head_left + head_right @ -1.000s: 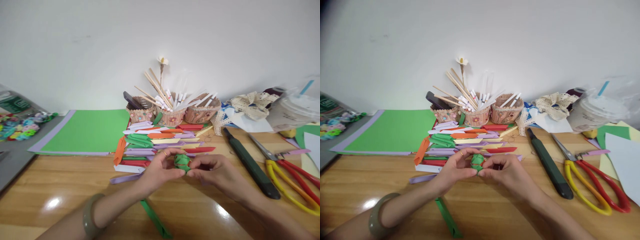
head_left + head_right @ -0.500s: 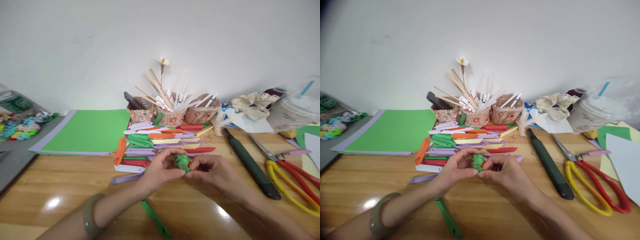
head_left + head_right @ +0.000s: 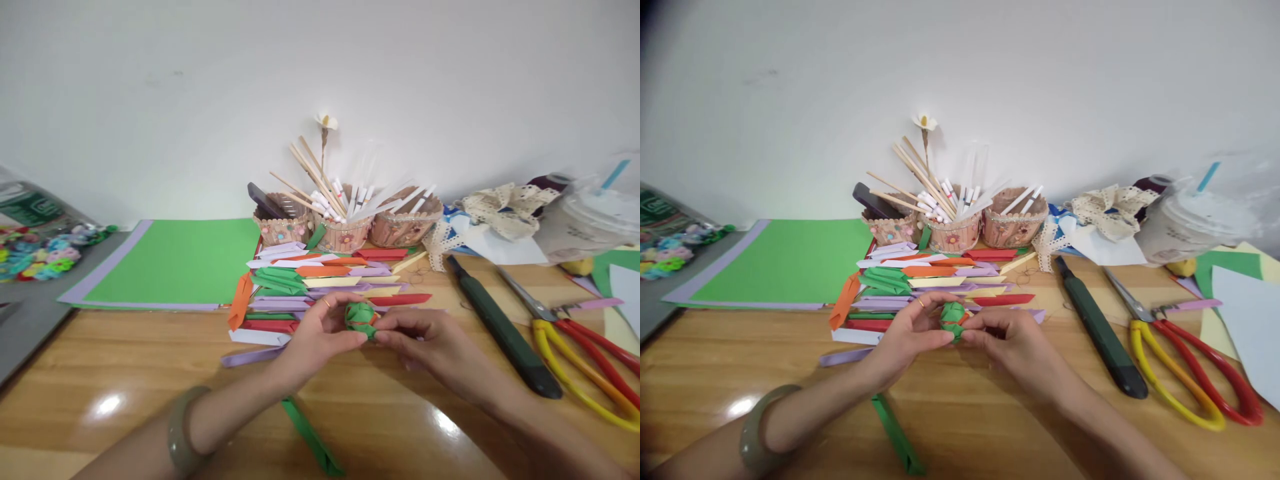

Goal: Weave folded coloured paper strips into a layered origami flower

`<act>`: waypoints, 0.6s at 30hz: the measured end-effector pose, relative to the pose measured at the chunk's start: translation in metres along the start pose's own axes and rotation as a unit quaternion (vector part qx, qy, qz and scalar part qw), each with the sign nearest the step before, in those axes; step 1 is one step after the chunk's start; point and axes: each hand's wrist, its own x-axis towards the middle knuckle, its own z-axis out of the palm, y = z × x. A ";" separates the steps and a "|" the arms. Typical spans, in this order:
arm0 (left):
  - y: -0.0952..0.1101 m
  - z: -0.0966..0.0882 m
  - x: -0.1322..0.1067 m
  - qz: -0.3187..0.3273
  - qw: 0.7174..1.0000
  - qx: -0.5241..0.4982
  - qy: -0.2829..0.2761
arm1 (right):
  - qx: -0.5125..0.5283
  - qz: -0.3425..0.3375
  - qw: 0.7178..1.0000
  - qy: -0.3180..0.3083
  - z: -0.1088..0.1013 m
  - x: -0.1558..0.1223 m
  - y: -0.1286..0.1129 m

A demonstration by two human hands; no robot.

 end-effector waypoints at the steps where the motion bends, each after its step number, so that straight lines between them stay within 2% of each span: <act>1: 0.000 0.000 0.000 0.000 1.000 0.002 -0.002 | -0.002 0.000 1.000 0.006 0.000 0.000 0.000; 14: 0.003 0.001 -0.001 -0.014 0.999 0.024 -0.026 | -0.054 -0.030 0.996 0.066 0.010 0.005 0.010; 18: 0.003 0.002 -0.002 -0.004 1.000 0.019 -0.012 | -0.085 -0.082 0.989 0.083 0.008 0.004 0.010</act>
